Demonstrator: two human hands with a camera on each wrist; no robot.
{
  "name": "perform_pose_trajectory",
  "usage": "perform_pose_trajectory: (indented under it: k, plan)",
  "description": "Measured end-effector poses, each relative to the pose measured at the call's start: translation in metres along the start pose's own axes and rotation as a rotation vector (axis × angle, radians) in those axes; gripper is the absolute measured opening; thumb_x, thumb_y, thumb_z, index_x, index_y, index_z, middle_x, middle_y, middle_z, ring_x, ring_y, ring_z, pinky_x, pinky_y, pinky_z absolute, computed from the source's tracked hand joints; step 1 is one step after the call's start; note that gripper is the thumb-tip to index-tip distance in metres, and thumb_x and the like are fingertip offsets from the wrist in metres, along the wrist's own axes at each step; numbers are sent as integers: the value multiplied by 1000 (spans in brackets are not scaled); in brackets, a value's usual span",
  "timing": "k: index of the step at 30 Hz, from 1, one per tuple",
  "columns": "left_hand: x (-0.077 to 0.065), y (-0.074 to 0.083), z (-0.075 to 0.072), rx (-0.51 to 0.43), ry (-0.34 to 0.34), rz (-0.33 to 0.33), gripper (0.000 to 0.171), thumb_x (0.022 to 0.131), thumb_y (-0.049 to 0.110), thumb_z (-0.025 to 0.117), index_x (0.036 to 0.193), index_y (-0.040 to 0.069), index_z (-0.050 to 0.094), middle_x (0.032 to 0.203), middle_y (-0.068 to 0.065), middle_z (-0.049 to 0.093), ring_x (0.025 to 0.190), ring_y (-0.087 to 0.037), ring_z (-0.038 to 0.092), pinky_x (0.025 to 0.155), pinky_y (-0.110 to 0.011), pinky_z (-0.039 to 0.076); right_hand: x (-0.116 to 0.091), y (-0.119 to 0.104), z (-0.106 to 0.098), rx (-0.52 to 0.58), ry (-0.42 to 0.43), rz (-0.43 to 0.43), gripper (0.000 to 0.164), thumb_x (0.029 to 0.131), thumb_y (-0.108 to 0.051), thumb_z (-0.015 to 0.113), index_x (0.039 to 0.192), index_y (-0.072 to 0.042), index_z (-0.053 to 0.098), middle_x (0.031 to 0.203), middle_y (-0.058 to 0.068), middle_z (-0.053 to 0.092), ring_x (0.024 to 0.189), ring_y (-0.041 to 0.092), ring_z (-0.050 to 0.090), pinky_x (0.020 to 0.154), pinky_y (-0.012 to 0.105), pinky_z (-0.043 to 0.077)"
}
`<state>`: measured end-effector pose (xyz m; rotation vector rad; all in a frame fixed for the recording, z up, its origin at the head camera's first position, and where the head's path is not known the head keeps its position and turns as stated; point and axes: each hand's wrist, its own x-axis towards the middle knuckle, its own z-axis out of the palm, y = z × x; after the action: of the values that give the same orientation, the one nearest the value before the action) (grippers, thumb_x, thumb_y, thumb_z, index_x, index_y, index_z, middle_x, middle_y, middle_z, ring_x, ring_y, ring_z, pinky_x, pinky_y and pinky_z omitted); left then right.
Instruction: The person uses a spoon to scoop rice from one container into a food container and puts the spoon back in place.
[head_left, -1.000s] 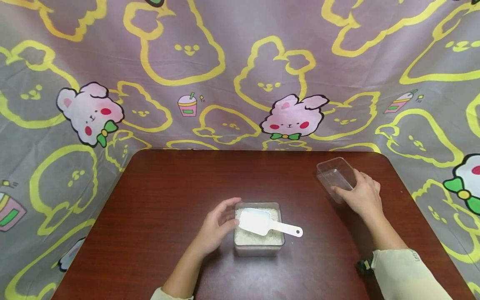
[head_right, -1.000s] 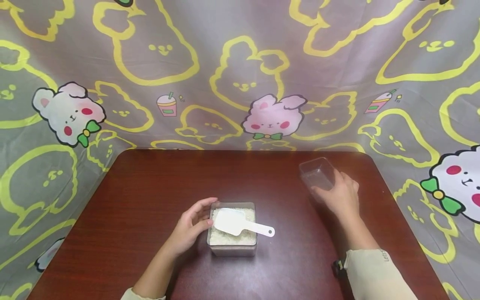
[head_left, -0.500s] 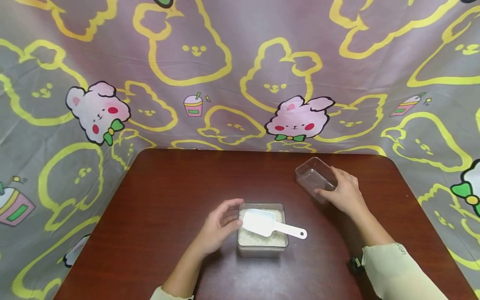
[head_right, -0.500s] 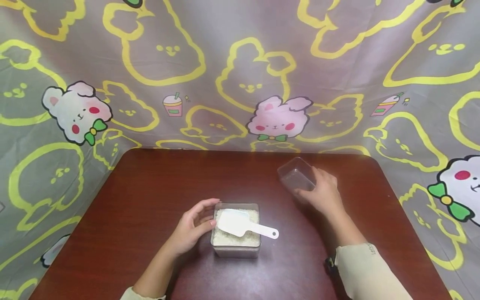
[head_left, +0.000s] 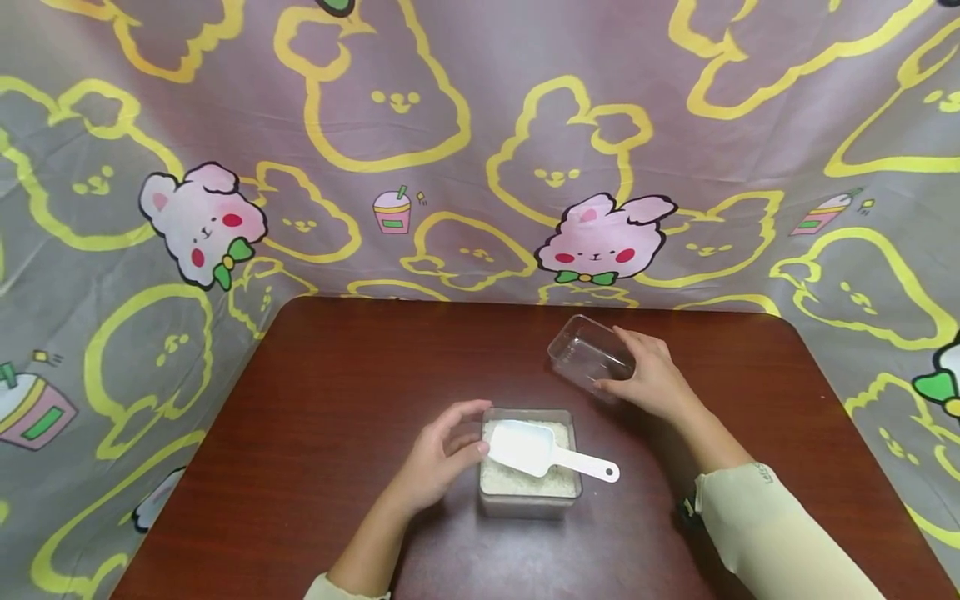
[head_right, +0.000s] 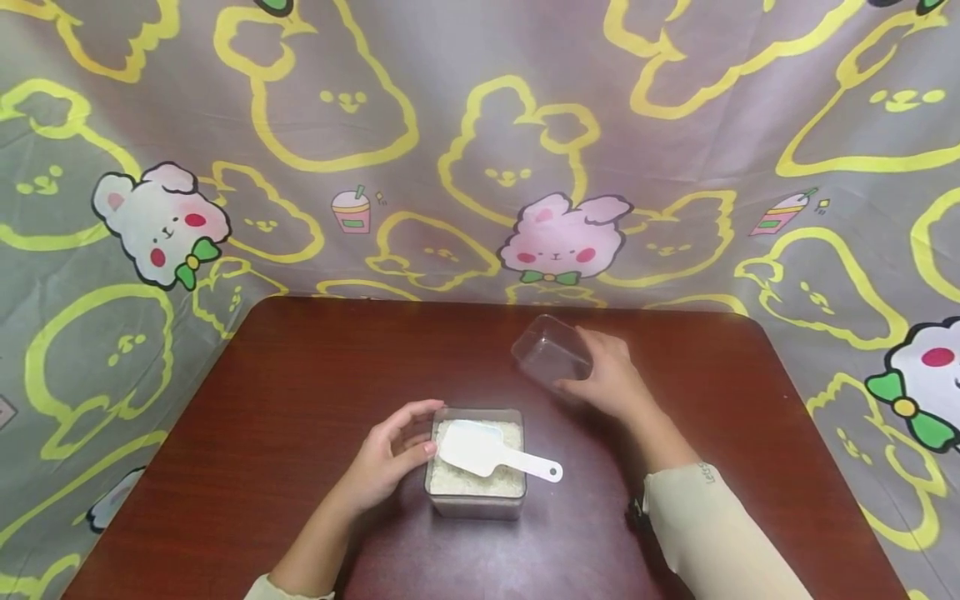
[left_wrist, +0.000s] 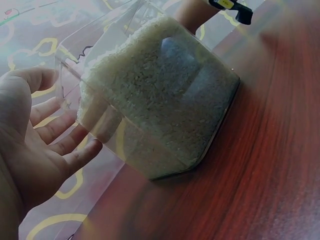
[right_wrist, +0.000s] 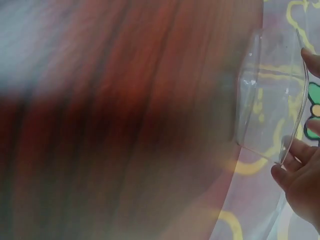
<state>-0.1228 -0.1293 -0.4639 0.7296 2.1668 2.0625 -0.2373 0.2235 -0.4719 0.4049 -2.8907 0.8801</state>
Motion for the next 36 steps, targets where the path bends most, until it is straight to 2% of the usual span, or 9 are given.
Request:
perform_pose_trajectory:
  k: [8,12,20,26,36]
  plan:
    - [-1,-1,0,-6,3,-8,49,90,1,66,137,-1,52,137,-20,55,125,-30,51,102,-40,51,21,-17,18,36,-38,-133,97,67,-32,85,149,-6,40,145,19,49,131,40,36,108,57,34]
    - [0,-1,0,-7,3,-9,49,90,2,66,137,0,52,138,-21,54,126,-30,51,103,-43,50,30,-28,24,47,-58,-178,96,67,-31,84,149,-6,40,146,19,49,132,40,37,109,57,31]
    - [0,1,1,-14,2,-19,50,89,1,66,137,-1,52,138,-22,53,127,-31,50,104,-36,51,41,-44,35,87,-111,-186,93,69,-28,81,150,-9,39,151,22,42,136,41,31,111,61,31]
    - [0,2,1,-26,-3,-26,51,89,1,66,137,-2,51,140,-25,51,129,-28,49,105,-38,50,46,-52,39,101,-140,-187,93,69,-26,79,150,-9,38,153,24,37,139,43,28,112,64,30]
    - [0,4,-1,-24,-8,-50,51,89,3,66,138,-1,51,141,-21,51,131,-35,46,106,-38,48,54,-55,47,119,-183,-184,92,70,-25,76,152,-10,36,157,22,31,145,44,21,115,66,26]
